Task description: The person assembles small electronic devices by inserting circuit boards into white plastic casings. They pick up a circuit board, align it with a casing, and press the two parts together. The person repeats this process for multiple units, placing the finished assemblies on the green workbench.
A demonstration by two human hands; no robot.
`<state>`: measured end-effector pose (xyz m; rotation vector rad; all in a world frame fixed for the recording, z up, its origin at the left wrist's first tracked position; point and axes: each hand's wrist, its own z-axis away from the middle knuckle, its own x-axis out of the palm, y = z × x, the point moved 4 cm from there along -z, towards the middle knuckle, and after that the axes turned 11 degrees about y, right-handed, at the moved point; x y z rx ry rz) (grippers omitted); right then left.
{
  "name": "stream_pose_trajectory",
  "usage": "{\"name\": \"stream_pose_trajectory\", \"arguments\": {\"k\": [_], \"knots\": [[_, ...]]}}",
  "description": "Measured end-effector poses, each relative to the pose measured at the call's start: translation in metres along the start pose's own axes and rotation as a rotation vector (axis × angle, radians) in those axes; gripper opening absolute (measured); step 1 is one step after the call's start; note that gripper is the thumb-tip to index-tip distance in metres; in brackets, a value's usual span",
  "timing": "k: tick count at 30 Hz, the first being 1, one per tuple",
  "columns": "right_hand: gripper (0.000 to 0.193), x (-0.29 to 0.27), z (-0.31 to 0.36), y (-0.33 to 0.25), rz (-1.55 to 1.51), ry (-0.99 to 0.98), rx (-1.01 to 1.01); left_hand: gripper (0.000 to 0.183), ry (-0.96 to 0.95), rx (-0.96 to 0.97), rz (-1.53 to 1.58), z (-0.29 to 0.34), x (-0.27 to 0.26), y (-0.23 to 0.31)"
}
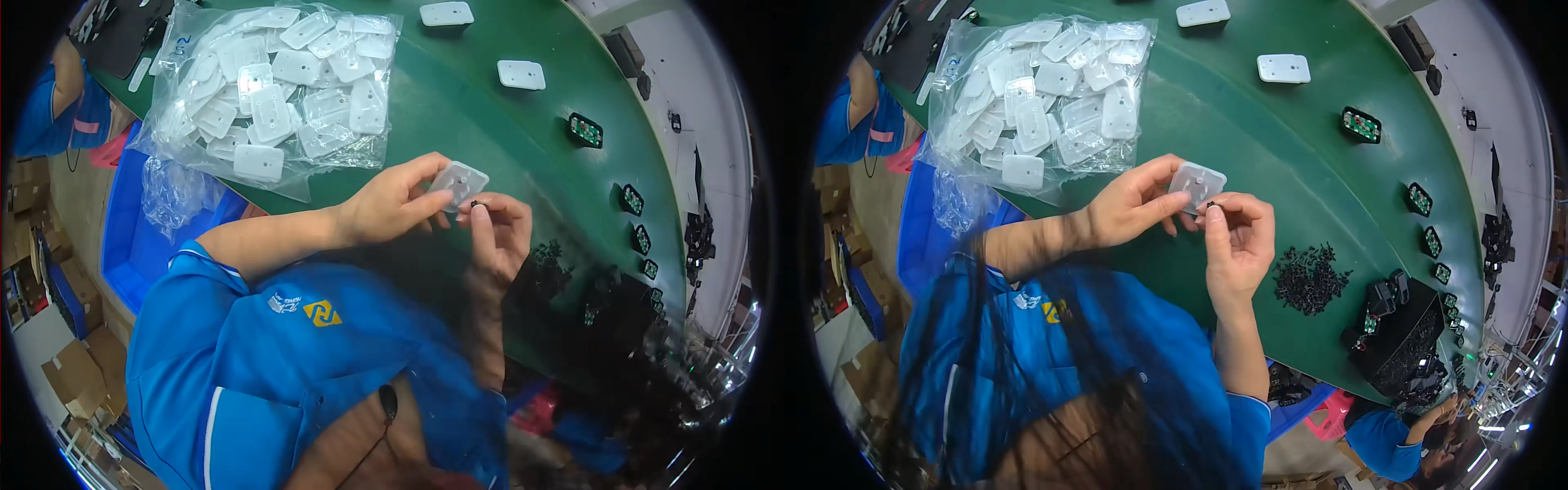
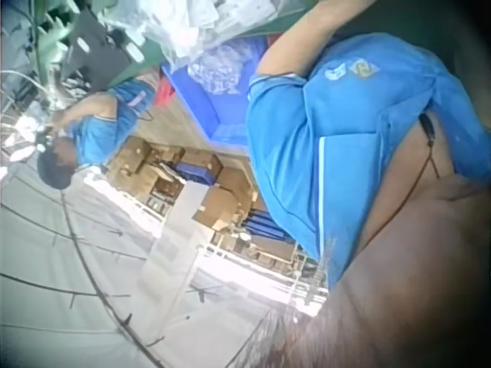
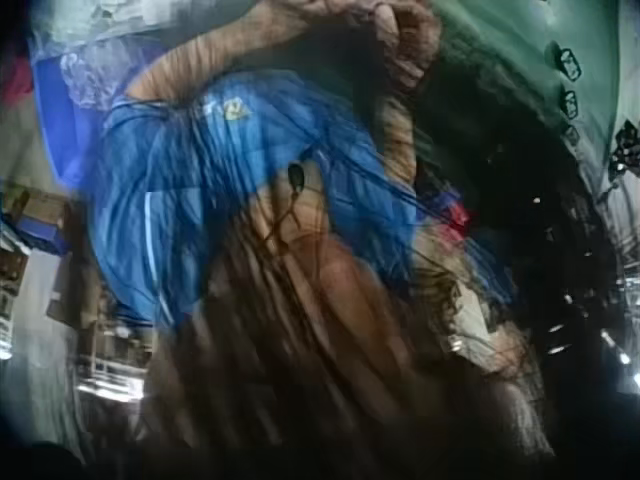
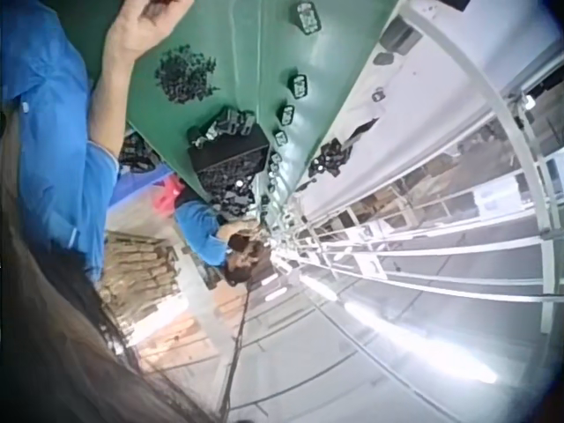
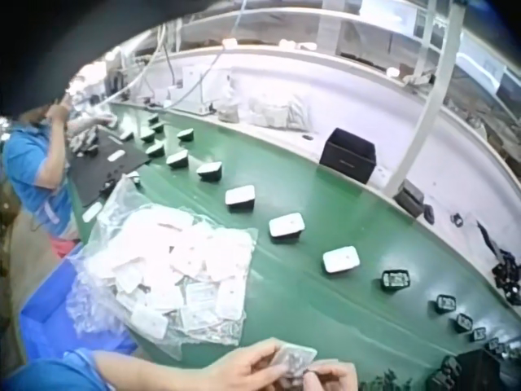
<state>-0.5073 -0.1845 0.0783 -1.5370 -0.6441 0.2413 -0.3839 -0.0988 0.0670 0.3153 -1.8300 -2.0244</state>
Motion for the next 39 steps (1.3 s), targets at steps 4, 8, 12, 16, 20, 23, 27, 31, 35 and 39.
{"name": "stream_pose_trajectory", "arguments": {"k": [4,8,12,16,20,23,27,31,35,39], "knots": [[0.013,-0.002,-0.004,0.001,-0.208,0.038,0.144,0.021,0.162,0.439,-0.514,-0.002,-0.005,0.005],[0.009,-0.005,-0.002,0.007,-0.203,0.066,0.237,0.039,0.312,0.434,-0.501,0.003,0.000,0.030],[0.009,-0.002,-0.001,0.009,-0.217,0.039,0.296,0.037,0.259,0.696,-0.597,0.004,0.009,0.027],[0.009,-0.002,0.002,0.002,-0.064,0.040,0.296,0.023,0.207,0.775,-0.778,0.002,0.008,0.031],[0.013,-0.007,0.002,0.002,0.206,0.074,0.102,0.012,0.219,0.662,-0.664,0.002,0.007,0.024],[0.012,-0.006,-0.004,-0.011,0.453,-0.050,-0.209,0.011,0.156,0.456,-0.432,-0.002,0.004,0.016],[0.010,-0.010,-0.007,-0.020,0.616,-0.064,-0.518,0.018,0.022,0.042,-0.175,-0.002,0.009,0.016],[0.011,-0.011,-0.007,-0.027,0.758,-0.044,-0.542,0.032,0.120,0.024,-0.188,-0.007,0.001,0.020],[0.010,-0.008,-0.002,-0.024,0.712,0.030,-0.524,0.017,0.250,0.245,-0.424,-0.015,-0.012,0.010],[0.009,-0.008,0.002,-0.015,0.579,0.090,-0.384,0.010,0.329,0.461,-0.597,-0.012,-0.013,0.015]]}}
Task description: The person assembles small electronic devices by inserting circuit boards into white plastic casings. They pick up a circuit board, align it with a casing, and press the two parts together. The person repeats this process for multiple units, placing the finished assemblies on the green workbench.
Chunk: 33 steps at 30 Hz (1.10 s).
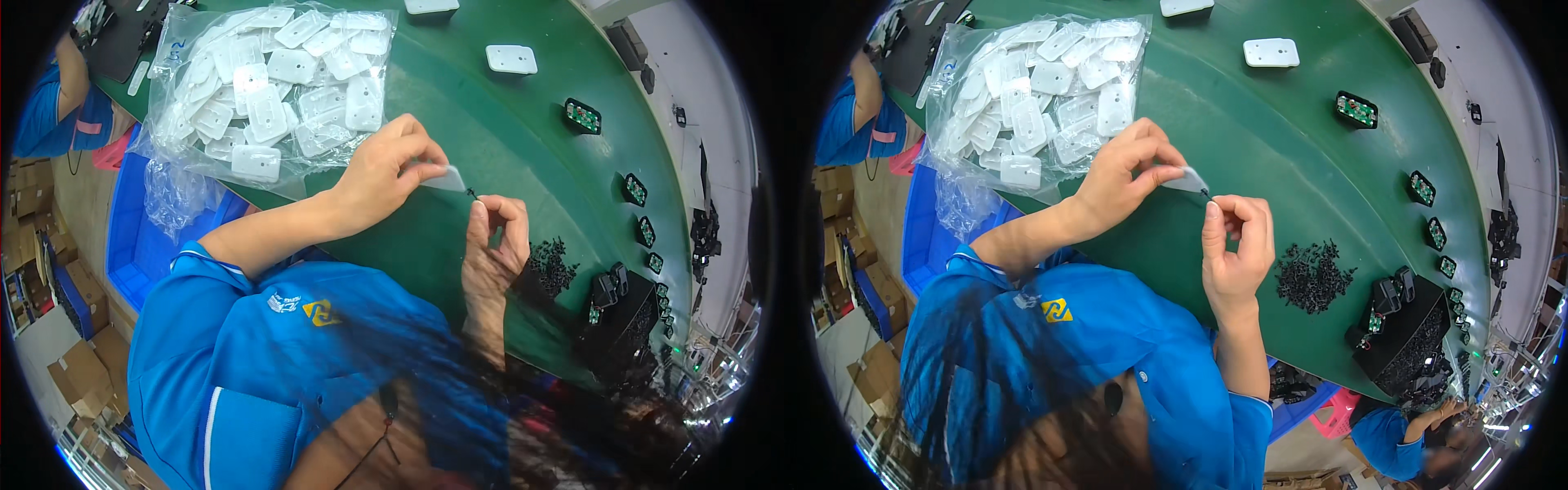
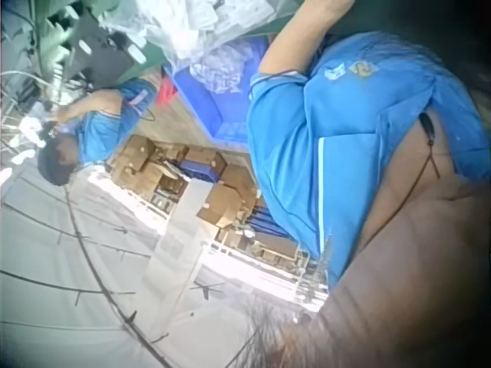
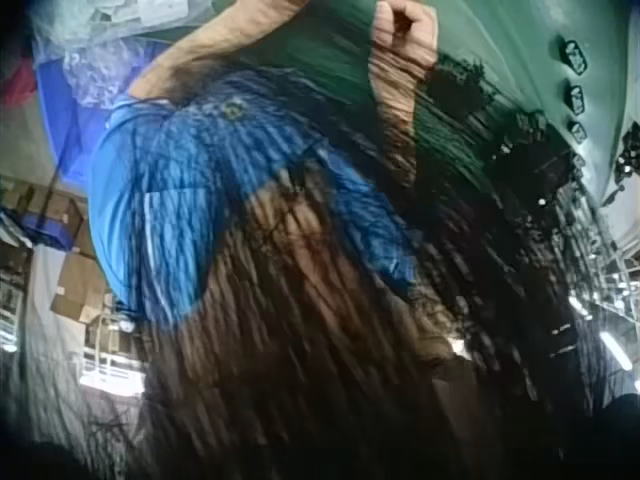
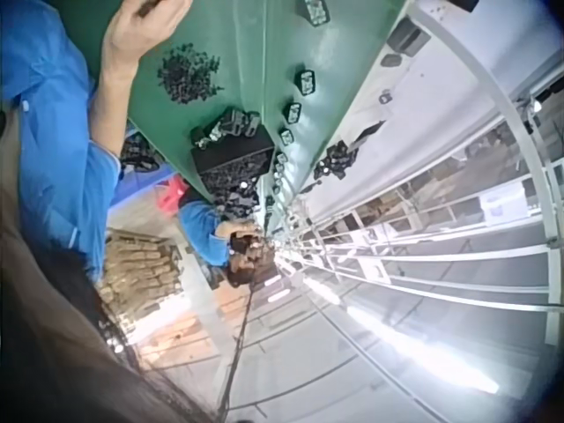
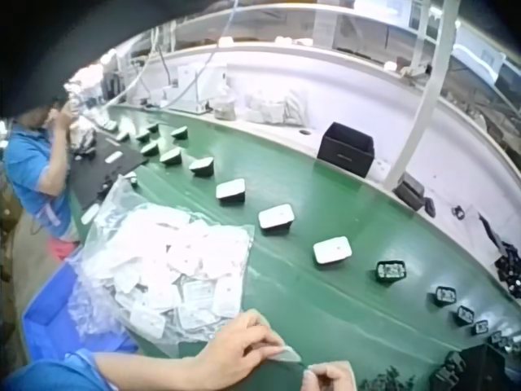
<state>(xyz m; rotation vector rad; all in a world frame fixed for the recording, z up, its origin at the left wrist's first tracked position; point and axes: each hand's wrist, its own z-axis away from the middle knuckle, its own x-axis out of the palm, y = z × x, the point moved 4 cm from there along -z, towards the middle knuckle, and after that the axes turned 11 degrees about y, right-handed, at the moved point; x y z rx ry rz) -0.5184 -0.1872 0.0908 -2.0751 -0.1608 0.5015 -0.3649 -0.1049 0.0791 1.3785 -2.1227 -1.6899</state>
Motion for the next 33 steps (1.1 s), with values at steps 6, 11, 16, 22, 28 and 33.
{"name": "stream_pose_trajectory", "arguments": {"k": [6,11,16,22,28,33], "knots": [[0.008,0.011,0.007,0.001,-0.009,-0.019,0.108,0.017,-0.135,-0.727,0.629,0.013,0.014,-0.009],[0.009,0.013,0.007,0.010,0.017,0.012,0.147,0.017,-0.268,-0.716,0.690,0.019,0.020,-0.006],[0.009,0.012,0.012,0.013,-0.059,0.022,0.386,0.014,-0.240,-0.576,0.679,0.023,0.022,0.003],[0.010,0.012,0.013,0.012,-0.238,-0.017,0.507,0.010,-0.159,-0.192,0.443,0.020,0.015,0.013],[0.010,0.013,0.015,0.008,-0.181,0.050,0.402,0.009,-0.176,-0.089,0.359,0.016,0.017,0.014],[0.021,0.001,0.009,0.008,-0.133,0.052,0.272,0.009,-0.209,-0.520,0.744,0.020,0.021,0.005]]}}
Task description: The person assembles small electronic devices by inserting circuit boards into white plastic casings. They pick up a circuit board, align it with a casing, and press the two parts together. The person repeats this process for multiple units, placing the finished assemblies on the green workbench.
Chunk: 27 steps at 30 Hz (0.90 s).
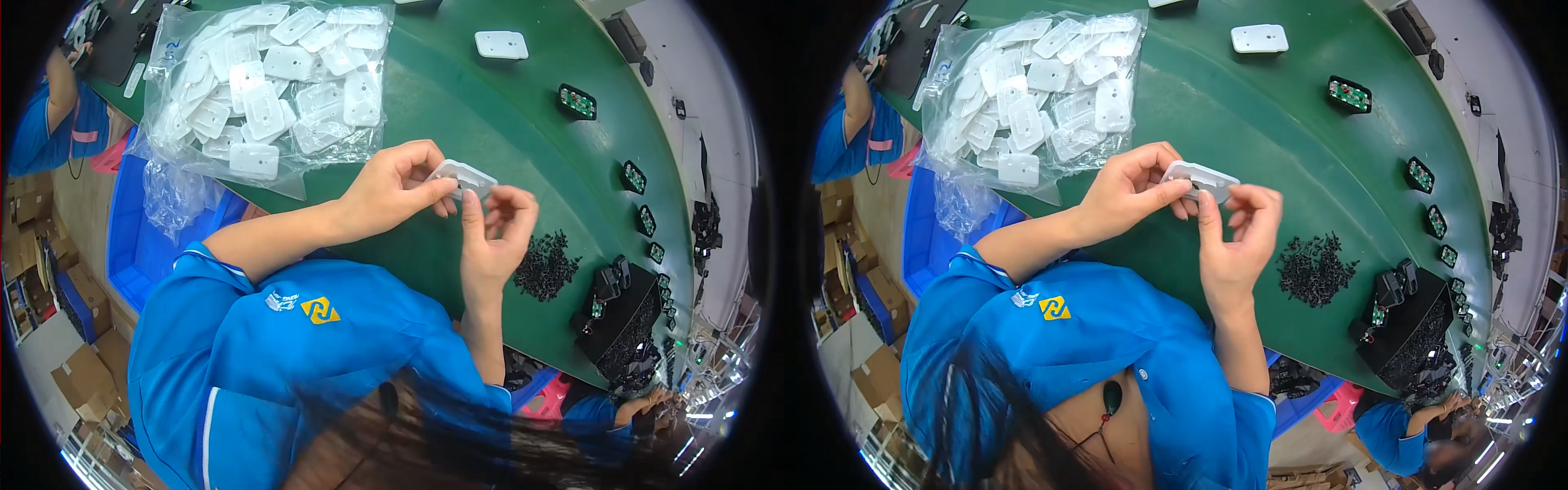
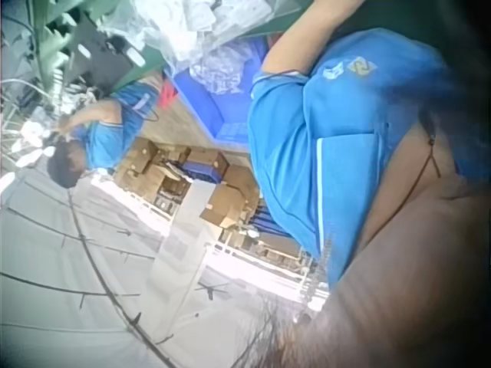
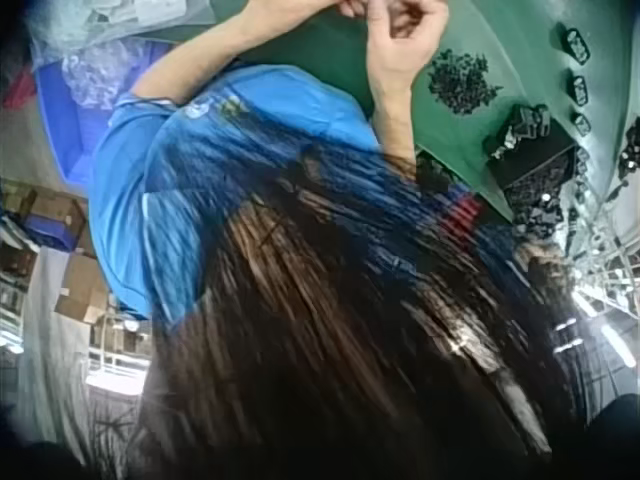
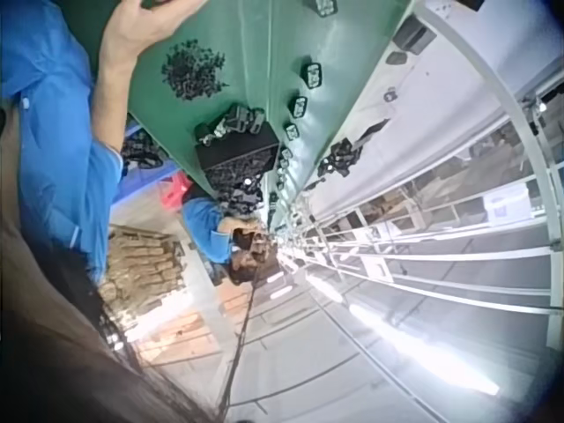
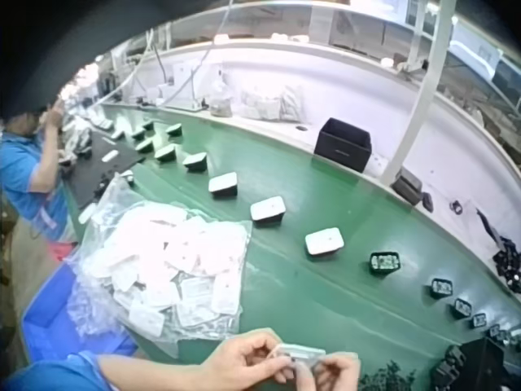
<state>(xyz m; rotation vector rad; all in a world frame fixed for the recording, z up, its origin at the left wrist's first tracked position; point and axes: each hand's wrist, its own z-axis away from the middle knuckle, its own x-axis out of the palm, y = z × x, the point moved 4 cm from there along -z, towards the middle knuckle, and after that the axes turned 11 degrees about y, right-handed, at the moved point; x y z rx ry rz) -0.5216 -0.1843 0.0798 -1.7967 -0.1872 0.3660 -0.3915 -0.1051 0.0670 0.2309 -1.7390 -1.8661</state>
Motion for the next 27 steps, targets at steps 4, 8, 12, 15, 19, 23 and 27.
{"name": "stream_pose_trajectory", "arguments": {"k": [4,8,12,15,19,23,27], "knots": [[0.030,-0.007,-0.010,-0.001,0.036,-0.087,0.091,0.009,-0.012,-0.067,0.013,0.000,0.002,0.001],[0.026,-0.011,-0.011,0.015,-0.162,-0.204,0.310,0.011,-0.069,-0.043,-0.026,0.001,0.010,0.003],[0.018,-0.006,-0.015,0.008,-0.189,-0.295,0.373,0.012,-0.066,-0.059,-0.061,0.002,0.008,0.000],[0.016,-0.011,-0.022,0.007,-0.267,-0.364,0.350,0.013,-0.142,-0.110,-0.033,0.000,0.009,0.000],[0.019,-0.013,-0.020,0.021,-0.308,-0.278,0.422,0.023,-0.111,-0.213,0.093,-0.005,0.012,0.003],[0.024,-0.015,-0.033,0.032,-0.257,-0.366,0.550,0.014,-0.030,-0.162,-0.035,-0.026,0.007,0.003],[0.031,-0.029,-0.102,0.043,-0.003,-0.046,-0.007,0.002,0.014,-0.029,-0.401,-0.054,0.000,0.007]]}}
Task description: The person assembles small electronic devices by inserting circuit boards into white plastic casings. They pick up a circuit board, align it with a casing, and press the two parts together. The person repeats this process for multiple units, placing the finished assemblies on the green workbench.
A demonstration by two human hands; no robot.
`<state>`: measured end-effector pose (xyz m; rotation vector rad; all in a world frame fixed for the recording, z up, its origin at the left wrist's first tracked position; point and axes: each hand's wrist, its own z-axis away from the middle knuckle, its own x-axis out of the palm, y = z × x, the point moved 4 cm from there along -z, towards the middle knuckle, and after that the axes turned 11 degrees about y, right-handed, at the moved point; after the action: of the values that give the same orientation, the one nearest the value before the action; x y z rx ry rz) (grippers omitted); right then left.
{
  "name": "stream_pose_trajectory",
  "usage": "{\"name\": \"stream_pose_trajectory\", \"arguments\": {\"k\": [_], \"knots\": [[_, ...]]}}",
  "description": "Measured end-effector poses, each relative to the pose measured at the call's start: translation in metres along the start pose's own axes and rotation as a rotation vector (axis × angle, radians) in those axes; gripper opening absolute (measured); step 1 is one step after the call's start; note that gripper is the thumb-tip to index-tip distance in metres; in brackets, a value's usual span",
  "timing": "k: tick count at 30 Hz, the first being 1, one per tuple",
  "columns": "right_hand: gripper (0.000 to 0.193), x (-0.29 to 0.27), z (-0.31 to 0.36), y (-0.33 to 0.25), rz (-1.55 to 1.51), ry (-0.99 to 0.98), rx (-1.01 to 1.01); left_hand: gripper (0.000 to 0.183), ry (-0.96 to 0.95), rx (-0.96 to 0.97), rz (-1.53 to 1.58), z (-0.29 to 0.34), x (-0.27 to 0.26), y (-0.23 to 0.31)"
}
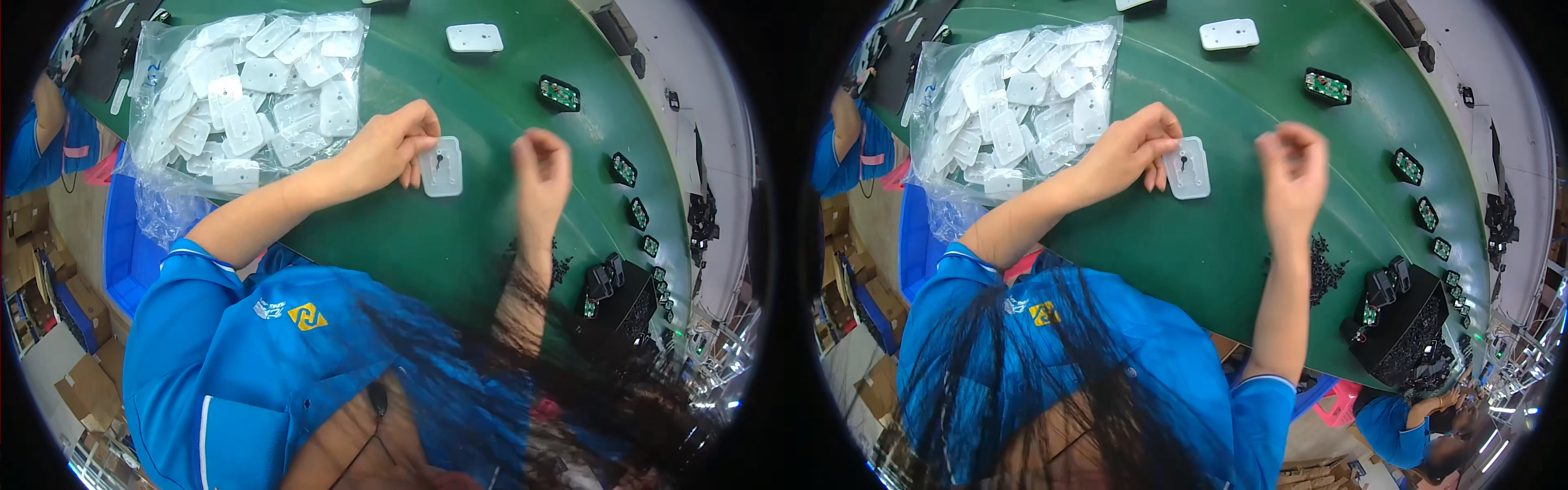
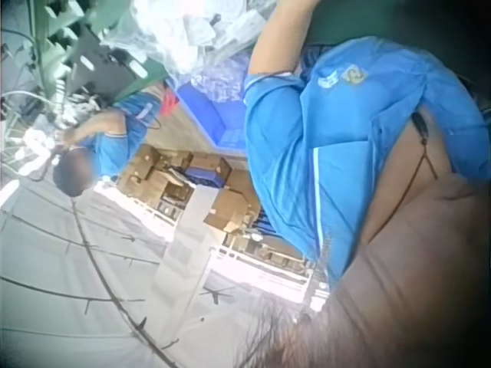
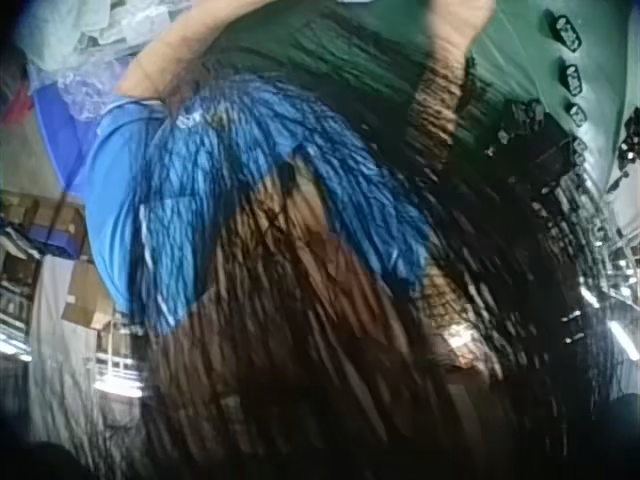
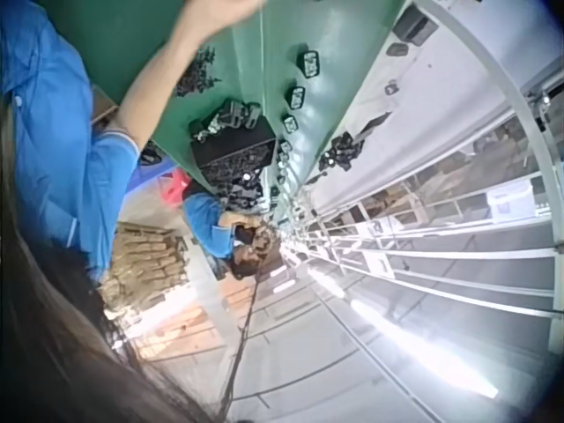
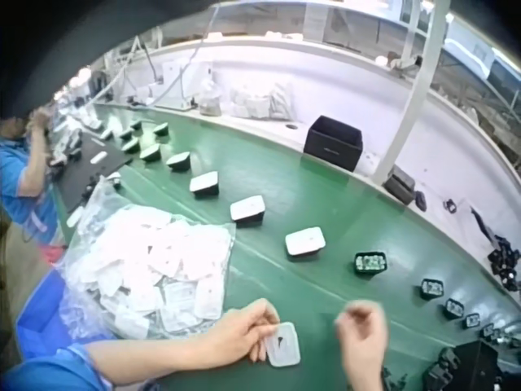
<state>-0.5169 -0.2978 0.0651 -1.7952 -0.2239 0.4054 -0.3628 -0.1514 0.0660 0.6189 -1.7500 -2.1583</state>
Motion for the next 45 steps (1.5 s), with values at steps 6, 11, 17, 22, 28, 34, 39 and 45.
{"name": "stream_pose_trajectory", "arguments": {"k": [6,11,17,22,28,34,39,45], "knots": [[0.044,-0.012,-0.111,0.016,0.748,0.062,-0.576,0.005,0.063,0.528,-0.598,-0.023,0.009,-0.003],[0.055,-0.010,-0.123,0.021,0.768,-0.068,-0.430,0.012,-0.004,0.472,-0.778,-0.021,0.013,0.004],[0.060,-0.005,-0.036,-0.036,0.290,0.023,-0.354,0.033,0.130,0.471,-0.278,-0.018,0.010,0.026],[0.055,-0.006,0.039,-0.067,0.239,0.030,-0.400,0.044,-0.177,0.182,0.326,-0.005,0.031,0.034],[0.018,-0.031,0.064,-0.090,0.301,0.098,-0.515,0.039,-0.363,0.060,0.460,0.018,0.051,0.042],[0.013,-0.038,0.078,-0.098,0.384,0.155,-0.557,0.041,-0.388,0.094,0.442,0.028,0.057,0.040],[0.015,-0.036,0.089,-0.096,0.387,0.165,-0.512,0.048,-0.398,0.113,0.399,0.035,0.058,0.036],[0.021,-0.033,0.093,-0.090,0.371,0.105,-0.578,0.044,-0.365,0.139,0.369,0.038,0.050,0.032]]}}
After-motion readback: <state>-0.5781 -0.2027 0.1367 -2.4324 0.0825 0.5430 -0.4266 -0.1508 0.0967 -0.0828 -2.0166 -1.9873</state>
